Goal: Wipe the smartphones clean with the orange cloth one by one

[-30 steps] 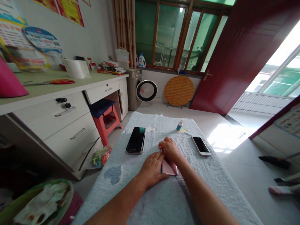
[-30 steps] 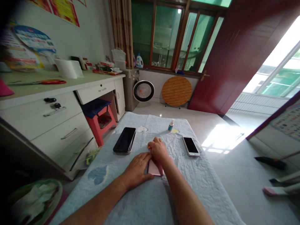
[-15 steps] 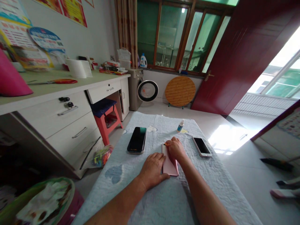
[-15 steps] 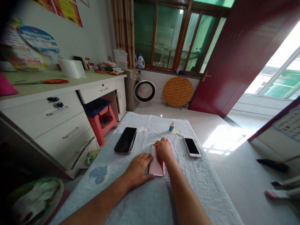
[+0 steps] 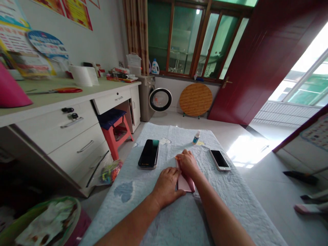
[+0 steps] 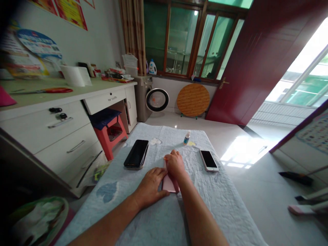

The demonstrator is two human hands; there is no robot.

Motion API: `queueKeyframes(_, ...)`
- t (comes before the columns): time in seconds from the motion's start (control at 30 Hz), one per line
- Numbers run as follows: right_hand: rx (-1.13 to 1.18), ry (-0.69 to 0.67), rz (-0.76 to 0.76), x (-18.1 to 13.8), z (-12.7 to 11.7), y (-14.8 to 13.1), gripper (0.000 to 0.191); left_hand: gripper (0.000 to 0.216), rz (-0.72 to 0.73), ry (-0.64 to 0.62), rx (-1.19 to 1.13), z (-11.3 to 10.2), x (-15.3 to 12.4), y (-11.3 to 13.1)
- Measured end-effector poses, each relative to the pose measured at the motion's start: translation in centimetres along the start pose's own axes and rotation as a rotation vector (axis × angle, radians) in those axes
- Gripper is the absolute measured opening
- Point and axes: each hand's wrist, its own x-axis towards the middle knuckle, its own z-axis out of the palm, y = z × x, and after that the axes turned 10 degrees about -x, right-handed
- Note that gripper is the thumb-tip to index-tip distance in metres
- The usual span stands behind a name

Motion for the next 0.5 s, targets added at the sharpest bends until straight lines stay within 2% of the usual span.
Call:
queueKeyframes(0.27, -0.051, -0.035, 0.063, -1.7, -0.3, 3.6, 0.031, 0.062, -0.010, -0.001, 0.030, 0.1, 0.0, -0.1)
queueKeyframes(0.5, -0.095, -0.084, 0.136, -2.9, -0.5, 3.7, 0.029, 0.065, -0.014, -0.017, 0.054, 0.1, 0.0, -0.1)
